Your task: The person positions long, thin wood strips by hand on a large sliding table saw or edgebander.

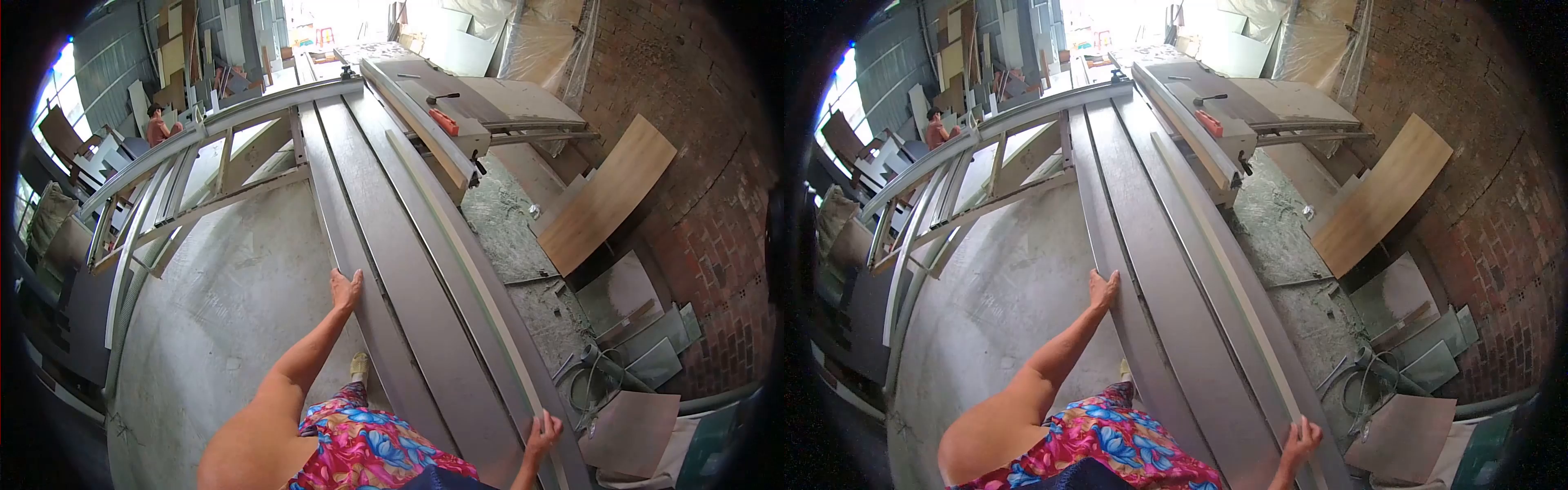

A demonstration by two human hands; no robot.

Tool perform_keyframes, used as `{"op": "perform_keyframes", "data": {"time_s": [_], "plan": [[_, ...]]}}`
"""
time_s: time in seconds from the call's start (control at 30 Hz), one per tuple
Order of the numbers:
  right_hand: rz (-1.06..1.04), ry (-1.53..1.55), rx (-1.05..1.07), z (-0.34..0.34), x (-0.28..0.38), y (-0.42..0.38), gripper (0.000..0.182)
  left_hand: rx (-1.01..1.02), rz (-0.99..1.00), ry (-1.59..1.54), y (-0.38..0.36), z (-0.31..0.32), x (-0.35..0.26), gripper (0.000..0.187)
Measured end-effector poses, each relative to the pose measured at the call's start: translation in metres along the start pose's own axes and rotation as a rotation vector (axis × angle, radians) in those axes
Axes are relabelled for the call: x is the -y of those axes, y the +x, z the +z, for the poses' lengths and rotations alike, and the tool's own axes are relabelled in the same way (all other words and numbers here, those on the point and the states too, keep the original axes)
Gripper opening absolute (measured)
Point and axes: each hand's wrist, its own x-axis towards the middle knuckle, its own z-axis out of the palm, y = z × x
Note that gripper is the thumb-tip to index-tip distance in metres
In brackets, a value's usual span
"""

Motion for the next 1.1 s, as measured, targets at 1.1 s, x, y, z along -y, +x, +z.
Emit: {"op": "perform_keyframes", "data": {"time_s": [1.1], "plan": [[-0.232,0.135,0.347,0.081,0.145,0.154,0.034,-0.032,-0.164,0.148,0.021,-0.009,-0.039,0.07]]}}
